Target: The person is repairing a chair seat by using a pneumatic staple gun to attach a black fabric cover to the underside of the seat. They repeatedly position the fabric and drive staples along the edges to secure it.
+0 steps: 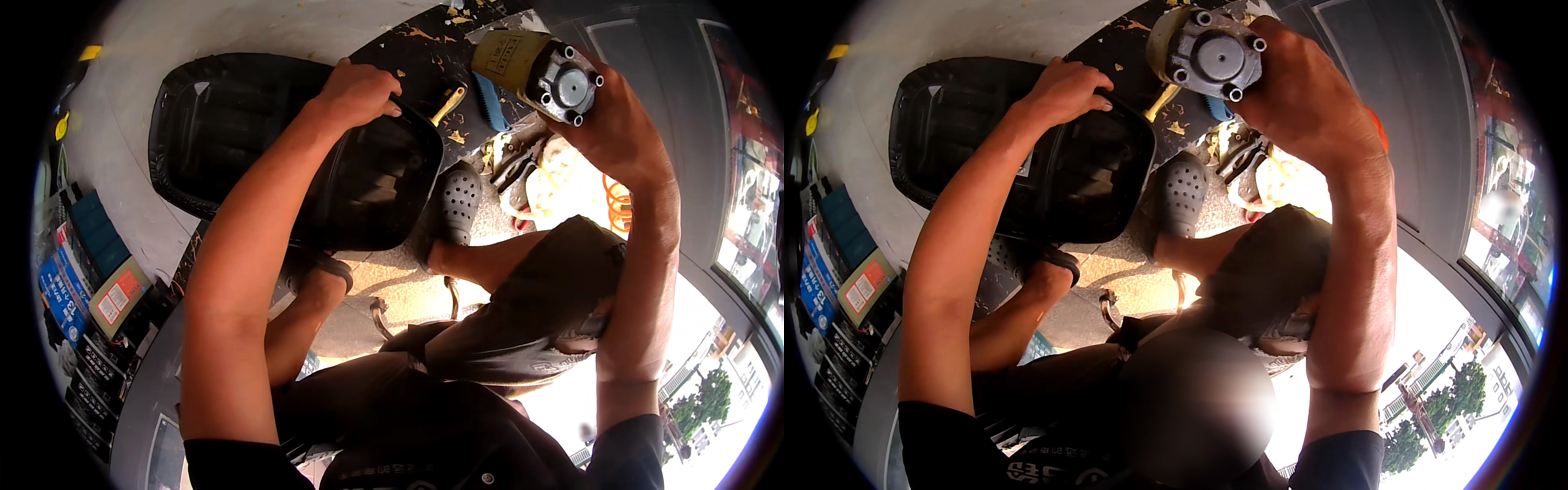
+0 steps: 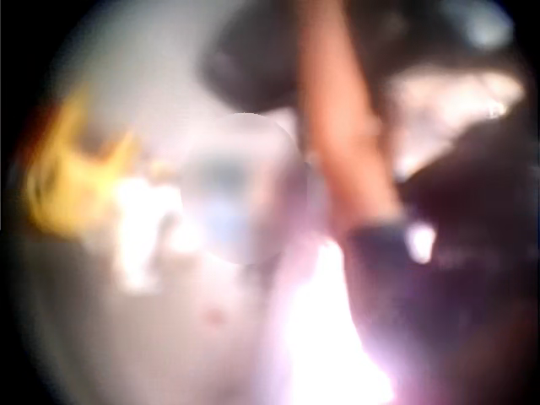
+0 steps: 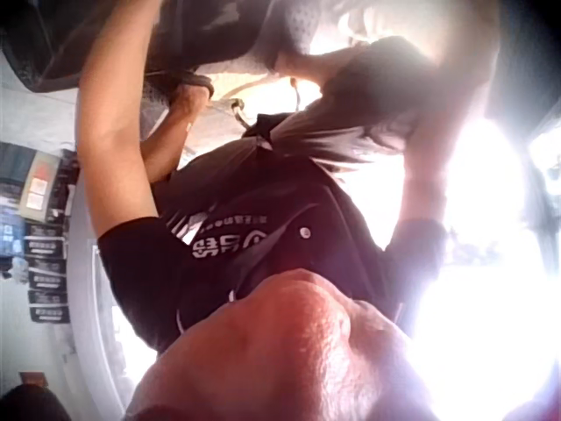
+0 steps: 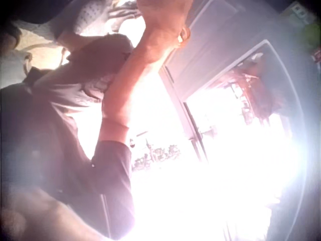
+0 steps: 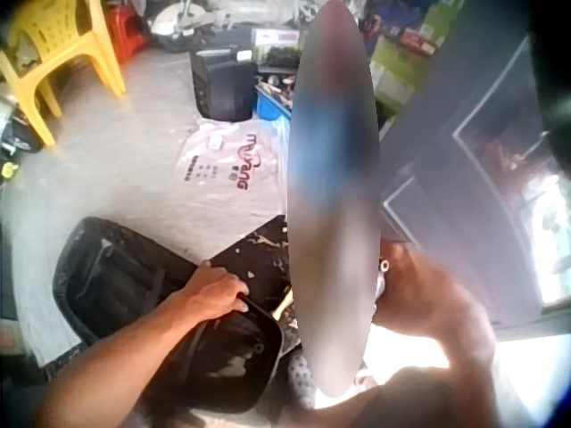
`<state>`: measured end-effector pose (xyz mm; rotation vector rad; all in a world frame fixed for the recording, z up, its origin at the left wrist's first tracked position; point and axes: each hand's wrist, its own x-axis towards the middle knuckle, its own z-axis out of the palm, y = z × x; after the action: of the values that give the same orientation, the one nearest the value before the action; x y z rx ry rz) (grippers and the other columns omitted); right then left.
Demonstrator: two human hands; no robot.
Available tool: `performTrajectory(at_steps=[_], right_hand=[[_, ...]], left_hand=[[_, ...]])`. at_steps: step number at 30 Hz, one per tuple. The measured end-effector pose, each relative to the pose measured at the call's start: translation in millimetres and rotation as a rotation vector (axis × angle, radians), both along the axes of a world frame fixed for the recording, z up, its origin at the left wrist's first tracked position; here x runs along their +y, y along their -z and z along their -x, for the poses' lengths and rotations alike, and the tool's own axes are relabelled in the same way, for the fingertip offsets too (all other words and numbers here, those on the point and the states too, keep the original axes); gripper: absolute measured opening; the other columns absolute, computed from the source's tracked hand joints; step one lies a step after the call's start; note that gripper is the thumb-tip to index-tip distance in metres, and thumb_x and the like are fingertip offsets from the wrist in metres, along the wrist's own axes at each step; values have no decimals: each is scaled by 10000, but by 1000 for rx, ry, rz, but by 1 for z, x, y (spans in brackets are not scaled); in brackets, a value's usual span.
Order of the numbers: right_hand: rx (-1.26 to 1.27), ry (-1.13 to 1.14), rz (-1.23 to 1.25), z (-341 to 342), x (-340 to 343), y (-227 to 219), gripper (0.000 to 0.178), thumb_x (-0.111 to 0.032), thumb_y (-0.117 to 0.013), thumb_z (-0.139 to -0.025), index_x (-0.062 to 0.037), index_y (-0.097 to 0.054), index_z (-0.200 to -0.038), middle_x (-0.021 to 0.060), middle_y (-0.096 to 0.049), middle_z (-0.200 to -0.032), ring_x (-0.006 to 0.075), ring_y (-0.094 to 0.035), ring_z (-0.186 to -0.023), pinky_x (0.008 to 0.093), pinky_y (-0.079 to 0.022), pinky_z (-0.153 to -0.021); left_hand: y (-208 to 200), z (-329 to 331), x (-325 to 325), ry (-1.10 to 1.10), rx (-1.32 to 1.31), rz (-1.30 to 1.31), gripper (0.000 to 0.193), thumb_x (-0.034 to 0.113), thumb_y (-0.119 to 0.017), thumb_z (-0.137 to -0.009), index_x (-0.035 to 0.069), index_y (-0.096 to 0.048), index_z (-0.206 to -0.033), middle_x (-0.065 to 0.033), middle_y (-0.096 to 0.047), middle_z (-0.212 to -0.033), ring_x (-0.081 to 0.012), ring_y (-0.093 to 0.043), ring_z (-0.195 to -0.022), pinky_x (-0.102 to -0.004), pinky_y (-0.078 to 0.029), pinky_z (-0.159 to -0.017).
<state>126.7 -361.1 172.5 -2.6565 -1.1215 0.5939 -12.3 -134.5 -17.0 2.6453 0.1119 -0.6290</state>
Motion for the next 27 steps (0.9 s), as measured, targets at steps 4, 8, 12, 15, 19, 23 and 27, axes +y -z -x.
performTrajectory(at_steps=[4,8,12,15,19,23,27], right_hand=[[-113,-153,-73,-23,-13,24,736,-244,-828,-772,-61,-494,-1402,208,-637,-1212,366,-621,-1112,426,-498,-925],[-237,-340,-43,-24,8,7,593,-171,-766,-768,-18,-555,-1300,209,-685,-1093,362,-660,-992,424,-522,-853],[116,-92,-147,-7,51,-14,351,-58,-648,-739,53,-673,-1071,204,-726,-940,312,-705,-867,401,-556,-783],[157,-149,-194,-8,56,-7,283,-74,-656,-750,50,-657,-1004,157,-703,-835,229,-666,-775,364,-533,-725],[36,-236,-103,-15,41,16,621,-127,-788,-751,-3,-553,-1312,207,-715,-986,355,-680,-979,399,-519,-875],[124,-225,102,0,47,6,580,-119,-774,-727,19,-583,-1257,234,-669,-1162,373,-652,-1069,412,-515,-904],[104,-590,-38,3,43,44,573,-63,-704,-686,-18,-610,-1249,158,-629,-1189,409,-638,-1027,427,-526,-864]], left_hand=[[-6,-13,-8,19,96,-102,378,389,-770,-810,130,-722,-1081,-47,-730,-959,-260,-645,-1061,-479,-408,-968],[4,-6,-15,-10,-2,-139,383,405,-780,-788,128,-712,-1043,-44,-722,-973,-263,-637,-1071,-502,-398,-949],[-4,29,-22,-127,-263,-254,494,399,-769,-804,98,-679,-1186,-67,-655,-1194,-268,-509,-1261,-533,-350,-1098],[-27,62,-10,-318,-713,-334,493,390,-765,-816,83,-670,-1191,-86,-615,-1266,-298,-501,-1272,-515,-373,-1082],[-70,149,80,-668,-267,-638,487,441,-654,-894,68,-653,-1207,-122,-612,-1273,-350,-556,-1203,-467,-480,-943],[-106,260,157,-933,386,-292,712,652,-560,-898,-50,-669,-850,-257,-685,-908,-398,-674,-812,-487,-515,-747],[-39,320,52,-1665,385,545,1124,840,-600,-729,-70,-469,-1376,-267,-580,-1235,-366,-674,-959,-462,-609,-712]])
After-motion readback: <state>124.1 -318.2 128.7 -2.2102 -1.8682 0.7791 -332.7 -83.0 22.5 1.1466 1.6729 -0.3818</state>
